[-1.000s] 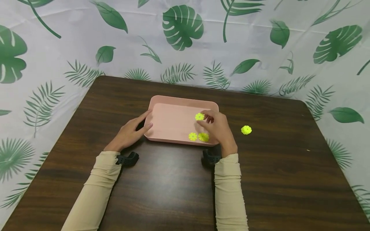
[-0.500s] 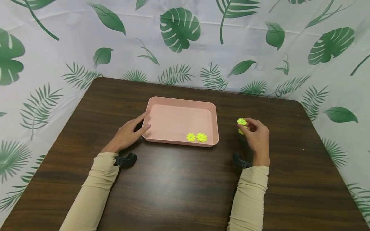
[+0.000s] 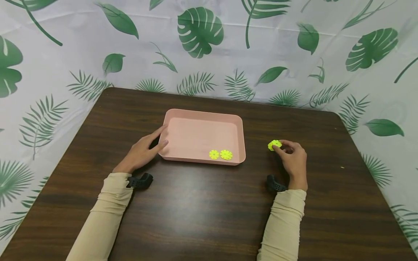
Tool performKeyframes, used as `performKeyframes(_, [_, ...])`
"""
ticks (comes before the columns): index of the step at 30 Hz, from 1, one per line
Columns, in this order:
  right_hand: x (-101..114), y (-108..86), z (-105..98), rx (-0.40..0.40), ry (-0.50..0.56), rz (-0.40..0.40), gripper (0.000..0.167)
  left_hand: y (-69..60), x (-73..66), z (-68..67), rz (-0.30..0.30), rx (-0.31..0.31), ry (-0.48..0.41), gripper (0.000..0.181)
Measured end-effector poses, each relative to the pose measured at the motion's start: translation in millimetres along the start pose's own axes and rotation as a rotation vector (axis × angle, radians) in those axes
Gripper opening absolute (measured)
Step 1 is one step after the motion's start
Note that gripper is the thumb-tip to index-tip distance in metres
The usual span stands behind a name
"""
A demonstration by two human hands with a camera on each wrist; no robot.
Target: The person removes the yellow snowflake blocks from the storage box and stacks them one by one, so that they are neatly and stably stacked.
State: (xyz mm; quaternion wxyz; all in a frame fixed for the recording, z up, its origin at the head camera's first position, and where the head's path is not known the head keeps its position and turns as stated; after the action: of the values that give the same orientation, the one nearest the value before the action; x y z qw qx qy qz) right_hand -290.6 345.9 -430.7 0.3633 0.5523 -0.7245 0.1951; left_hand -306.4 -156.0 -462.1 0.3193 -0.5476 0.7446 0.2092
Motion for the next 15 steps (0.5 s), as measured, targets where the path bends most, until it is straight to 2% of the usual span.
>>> performKeyframes(15, [-1.6, 1.2, 5.1, 0.037, -0.019, 0.014, 0.041, -0.1, -2.5, -1.6, 0.011, -0.003, -0.003, 0.069])
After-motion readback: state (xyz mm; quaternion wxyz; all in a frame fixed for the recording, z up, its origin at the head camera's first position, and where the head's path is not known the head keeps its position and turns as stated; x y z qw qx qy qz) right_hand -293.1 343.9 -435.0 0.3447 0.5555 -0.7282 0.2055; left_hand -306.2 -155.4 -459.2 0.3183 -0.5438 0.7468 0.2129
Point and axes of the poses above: each hand's wrist, its own y-axis towards the middle knuckle, its own z-axis out of the palm, x = y × z, the point moved 10 cm from there along y, towards the middle knuckle, and after that the axes turned 1 degree about y, right-handed, at the moved point
